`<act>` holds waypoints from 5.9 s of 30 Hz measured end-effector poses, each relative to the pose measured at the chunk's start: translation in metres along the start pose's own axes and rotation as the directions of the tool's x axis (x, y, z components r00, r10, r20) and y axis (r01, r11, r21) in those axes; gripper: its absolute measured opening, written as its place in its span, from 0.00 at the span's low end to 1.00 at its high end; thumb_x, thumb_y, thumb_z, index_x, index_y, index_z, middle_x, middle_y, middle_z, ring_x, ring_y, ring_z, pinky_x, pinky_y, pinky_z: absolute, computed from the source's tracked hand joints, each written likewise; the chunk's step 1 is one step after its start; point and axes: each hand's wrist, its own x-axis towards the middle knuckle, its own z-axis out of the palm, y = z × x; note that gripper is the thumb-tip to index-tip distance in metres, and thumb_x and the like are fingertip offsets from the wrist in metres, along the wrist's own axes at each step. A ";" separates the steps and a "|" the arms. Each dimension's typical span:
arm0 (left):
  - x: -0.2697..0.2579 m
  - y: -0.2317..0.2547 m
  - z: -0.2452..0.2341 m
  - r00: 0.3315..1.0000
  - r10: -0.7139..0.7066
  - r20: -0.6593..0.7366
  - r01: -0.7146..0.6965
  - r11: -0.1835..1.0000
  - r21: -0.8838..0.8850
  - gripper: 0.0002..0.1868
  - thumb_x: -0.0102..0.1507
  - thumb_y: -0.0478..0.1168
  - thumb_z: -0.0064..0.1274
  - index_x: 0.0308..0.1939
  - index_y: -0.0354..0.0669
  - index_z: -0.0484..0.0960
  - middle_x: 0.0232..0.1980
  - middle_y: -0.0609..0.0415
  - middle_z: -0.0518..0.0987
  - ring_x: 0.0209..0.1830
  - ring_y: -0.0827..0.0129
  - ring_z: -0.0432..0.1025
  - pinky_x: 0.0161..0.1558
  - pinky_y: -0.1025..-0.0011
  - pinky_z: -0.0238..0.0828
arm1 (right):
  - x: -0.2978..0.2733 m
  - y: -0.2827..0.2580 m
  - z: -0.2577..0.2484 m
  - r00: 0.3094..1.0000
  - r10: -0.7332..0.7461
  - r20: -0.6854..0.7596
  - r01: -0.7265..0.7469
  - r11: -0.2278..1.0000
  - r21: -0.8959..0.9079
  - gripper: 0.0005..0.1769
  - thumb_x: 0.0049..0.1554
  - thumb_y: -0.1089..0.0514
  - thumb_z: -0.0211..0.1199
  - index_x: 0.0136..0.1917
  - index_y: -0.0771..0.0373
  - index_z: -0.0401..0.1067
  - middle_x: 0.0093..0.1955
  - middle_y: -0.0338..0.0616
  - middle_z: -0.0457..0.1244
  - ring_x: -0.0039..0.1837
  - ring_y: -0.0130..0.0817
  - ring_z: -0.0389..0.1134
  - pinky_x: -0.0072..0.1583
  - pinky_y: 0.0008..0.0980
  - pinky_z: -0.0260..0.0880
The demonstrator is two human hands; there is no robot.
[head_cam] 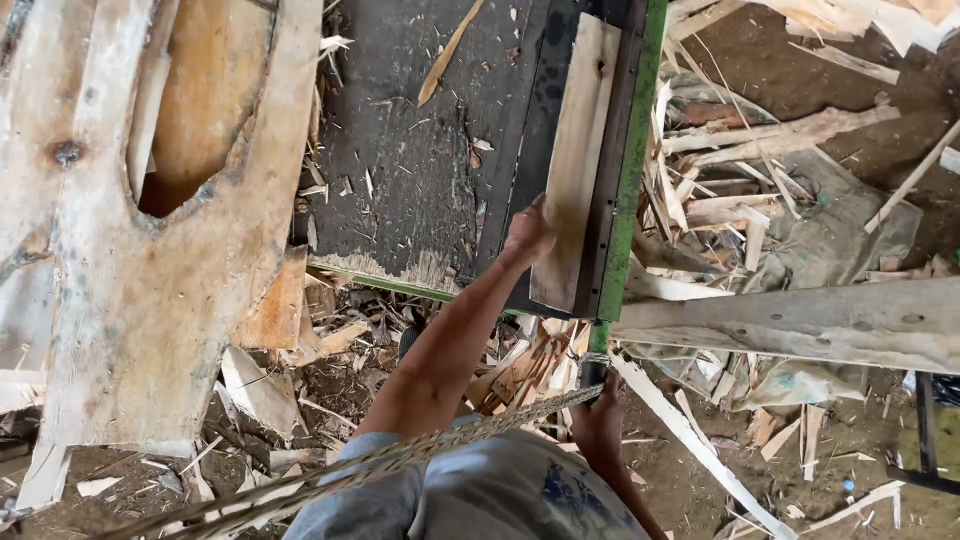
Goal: Trimming and cutting thin strips of wood or veneer using a large manual lever-blade.
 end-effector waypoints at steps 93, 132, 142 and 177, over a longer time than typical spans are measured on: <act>-0.451 -0.387 -0.502 0.894 -0.180 -0.411 0.120 0.979 -0.166 0.19 0.62 0.46 0.60 0.54 0.41 0.83 0.43 0.40 0.86 0.40 0.57 0.84 0.41 0.61 0.82 | -0.175 -0.306 0.416 0.876 -0.158 0.456 -0.144 0.817 0.559 0.55 0.35 0.52 0.80 0.72 0.68 0.61 0.67 0.57 0.66 0.75 0.50 0.59 0.77 0.52 0.49; -0.428 -0.493 -0.588 0.470 -0.046 -0.882 0.293 0.950 0.107 0.30 0.67 0.45 0.56 0.72 0.44 0.69 0.74 0.42 0.68 0.77 0.50 0.58 0.76 0.52 0.51 | -0.221 -0.366 0.412 0.860 -0.505 0.066 0.478 0.845 0.238 0.33 0.60 0.59 0.62 0.75 0.70 0.59 0.70 0.62 0.60 0.69 0.49 0.64 0.68 0.43 0.68; -0.410 -0.561 -0.703 0.669 -0.060 -0.741 0.445 0.831 0.334 0.30 0.61 0.33 0.51 0.69 0.49 0.72 0.72 0.54 0.72 0.76 0.55 0.60 0.76 0.45 0.44 | -0.272 -0.472 0.626 0.586 -0.468 0.662 0.335 0.883 0.328 0.34 0.56 0.52 0.63 0.73 0.63 0.63 0.62 0.52 0.69 0.61 0.39 0.73 0.63 0.38 0.76; -0.458 -0.545 -0.710 0.956 -0.042 -0.290 0.163 0.899 0.406 0.37 0.64 0.49 0.54 0.74 0.45 0.60 0.77 0.45 0.60 0.79 0.45 0.49 0.77 0.46 0.40 | -0.218 -0.481 0.625 0.704 -0.677 0.213 0.699 0.610 -0.373 0.48 0.53 0.48 0.68 0.81 0.59 0.52 0.79 0.55 0.54 0.80 0.49 0.54 0.79 0.51 0.50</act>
